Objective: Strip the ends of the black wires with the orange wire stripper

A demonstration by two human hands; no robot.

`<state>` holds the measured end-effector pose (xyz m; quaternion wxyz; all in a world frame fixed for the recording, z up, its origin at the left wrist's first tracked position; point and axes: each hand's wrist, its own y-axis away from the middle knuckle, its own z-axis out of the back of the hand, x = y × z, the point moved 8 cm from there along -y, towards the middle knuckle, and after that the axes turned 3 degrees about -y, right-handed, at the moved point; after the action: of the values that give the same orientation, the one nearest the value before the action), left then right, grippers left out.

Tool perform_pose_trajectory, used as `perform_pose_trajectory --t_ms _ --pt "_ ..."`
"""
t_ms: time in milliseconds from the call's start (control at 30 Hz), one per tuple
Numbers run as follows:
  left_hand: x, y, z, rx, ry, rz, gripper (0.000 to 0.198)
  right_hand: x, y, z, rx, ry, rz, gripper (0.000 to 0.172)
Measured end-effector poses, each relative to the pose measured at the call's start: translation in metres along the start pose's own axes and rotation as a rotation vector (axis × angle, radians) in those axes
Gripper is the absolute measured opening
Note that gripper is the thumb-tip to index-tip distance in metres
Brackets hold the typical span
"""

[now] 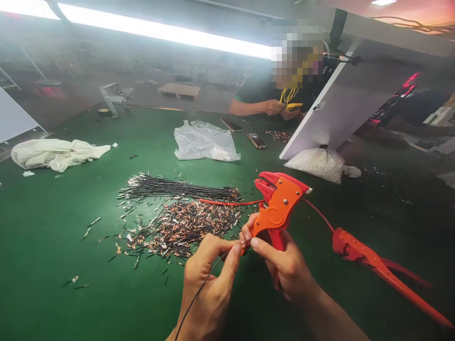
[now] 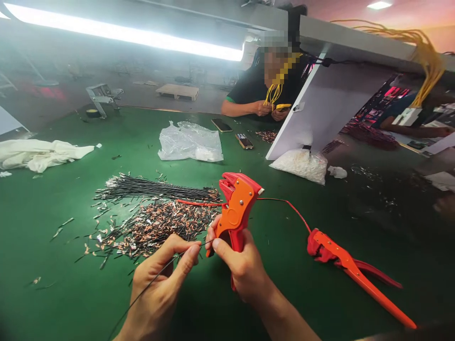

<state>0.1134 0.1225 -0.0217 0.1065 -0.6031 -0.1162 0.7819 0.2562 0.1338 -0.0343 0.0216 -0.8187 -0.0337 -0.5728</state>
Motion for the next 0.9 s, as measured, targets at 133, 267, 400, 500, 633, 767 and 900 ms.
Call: perform_pose_trajectory --t_ms 133,267,400,500,633,767,900 --pt "-0.007 -0.007 0.016 -0.098 0.038 -0.023 0.009 -0.003 0.004 -0.009 0.132 -0.178 -0.074 0.021" --pt "-0.019 -0.011 0.037 -0.279 0.066 -0.103 0.010 -0.009 0.011 -0.025 0.301 -0.369 -0.193 0.036" --pt "-0.032 -0.007 0.039 -0.305 -0.032 -0.255 0.017 -0.019 0.016 -0.036 0.387 -0.425 -0.282 0.049" --pt "-0.042 -0.001 0.040 -0.336 -0.152 -0.395 0.020 -0.026 0.017 -0.039 0.396 -0.438 -0.295 0.049" --pt "-0.048 0.000 0.041 -0.343 -0.298 -0.471 0.018 -0.028 0.018 -0.040 0.378 -0.389 -0.275 0.043" --pt "-0.052 -0.003 0.040 -0.328 -0.350 -0.495 0.017 -0.024 0.021 -0.044 0.417 -0.297 -0.255 0.035" --pt "-0.058 -0.002 0.037 -0.329 -0.367 -0.520 0.017 -0.020 0.022 -0.047 0.464 -0.239 -0.227 0.029"
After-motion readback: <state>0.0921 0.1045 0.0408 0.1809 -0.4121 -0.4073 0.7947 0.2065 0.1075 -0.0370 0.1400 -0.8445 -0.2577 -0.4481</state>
